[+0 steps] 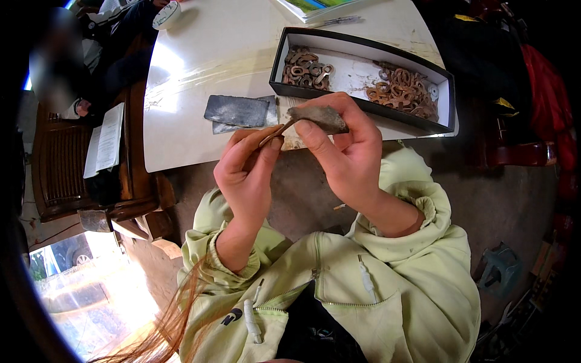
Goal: The person smooths small wooden pieces by hand using a sanding block. They pick up individual pieces from a box, rub them against the block, and place them back on the table or in the box.
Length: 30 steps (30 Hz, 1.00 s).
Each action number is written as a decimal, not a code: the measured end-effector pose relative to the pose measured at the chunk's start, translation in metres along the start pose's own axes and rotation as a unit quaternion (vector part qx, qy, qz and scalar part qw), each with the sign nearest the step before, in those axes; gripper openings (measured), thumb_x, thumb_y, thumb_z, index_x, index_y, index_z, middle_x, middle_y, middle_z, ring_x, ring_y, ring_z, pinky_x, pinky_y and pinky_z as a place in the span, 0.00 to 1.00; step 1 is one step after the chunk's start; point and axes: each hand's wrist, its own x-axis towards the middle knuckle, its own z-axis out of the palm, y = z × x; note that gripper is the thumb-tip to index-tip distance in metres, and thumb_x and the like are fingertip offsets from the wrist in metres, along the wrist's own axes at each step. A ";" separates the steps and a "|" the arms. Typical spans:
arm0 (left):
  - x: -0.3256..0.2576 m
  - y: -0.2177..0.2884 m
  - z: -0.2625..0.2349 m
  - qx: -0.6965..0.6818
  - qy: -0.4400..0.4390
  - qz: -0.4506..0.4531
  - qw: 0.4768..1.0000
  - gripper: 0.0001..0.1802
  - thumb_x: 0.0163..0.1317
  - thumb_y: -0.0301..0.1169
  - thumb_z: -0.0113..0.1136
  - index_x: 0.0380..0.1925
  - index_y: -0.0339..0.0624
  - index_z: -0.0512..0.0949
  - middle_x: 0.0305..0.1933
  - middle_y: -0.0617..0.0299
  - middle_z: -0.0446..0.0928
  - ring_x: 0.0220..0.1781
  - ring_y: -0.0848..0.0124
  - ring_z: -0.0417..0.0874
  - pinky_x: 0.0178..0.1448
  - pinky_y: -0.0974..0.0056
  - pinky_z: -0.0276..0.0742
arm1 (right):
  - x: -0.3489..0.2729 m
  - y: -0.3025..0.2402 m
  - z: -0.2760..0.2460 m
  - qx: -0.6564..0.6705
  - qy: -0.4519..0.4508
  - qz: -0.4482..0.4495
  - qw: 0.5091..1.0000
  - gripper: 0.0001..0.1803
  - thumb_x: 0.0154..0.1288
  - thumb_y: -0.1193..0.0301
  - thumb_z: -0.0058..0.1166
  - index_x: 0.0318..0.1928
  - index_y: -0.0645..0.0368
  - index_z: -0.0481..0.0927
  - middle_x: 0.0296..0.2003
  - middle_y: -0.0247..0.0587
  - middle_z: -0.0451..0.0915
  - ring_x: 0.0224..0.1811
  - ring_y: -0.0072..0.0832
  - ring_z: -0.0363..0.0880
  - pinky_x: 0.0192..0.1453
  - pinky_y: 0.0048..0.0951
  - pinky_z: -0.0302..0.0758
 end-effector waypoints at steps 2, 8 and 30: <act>0.000 -0.002 0.000 -0.015 -0.006 -0.018 1.000 0.12 0.54 0.17 0.63 0.39 0.36 0.83 0.33 0.61 0.76 0.33 0.77 0.76 0.38 0.74 0.71 | 0.001 0.003 0.000 -0.044 0.003 -0.027 0.999 0.09 0.65 0.76 0.55 0.45 0.62 0.74 0.36 0.28 0.76 0.36 0.10 0.71 0.40 0.13 0.68; 0.000 -0.001 0.000 -0.040 -0.011 -0.027 0.999 0.12 0.55 0.16 0.62 0.41 0.35 0.82 0.34 0.63 0.75 0.34 0.78 0.75 0.39 0.76 0.70 | 0.001 0.003 -0.002 -0.057 0.020 -0.017 0.998 0.09 0.66 0.76 0.55 0.45 0.64 0.75 0.37 0.30 0.78 0.37 0.10 0.72 0.40 0.14 0.70; 0.001 0.004 0.000 0.118 0.004 0.063 0.991 0.12 0.52 0.17 0.63 0.38 0.38 0.84 0.31 0.64 0.76 0.30 0.78 0.75 0.32 0.75 0.68 | -0.005 0.002 0.000 -0.083 0.055 0.050 0.994 0.13 0.63 0.77 0.55 0.47 0.66 0.72 0.36 0.32 0.77 0.31 0.09 0.71 0.32 0.13 0.70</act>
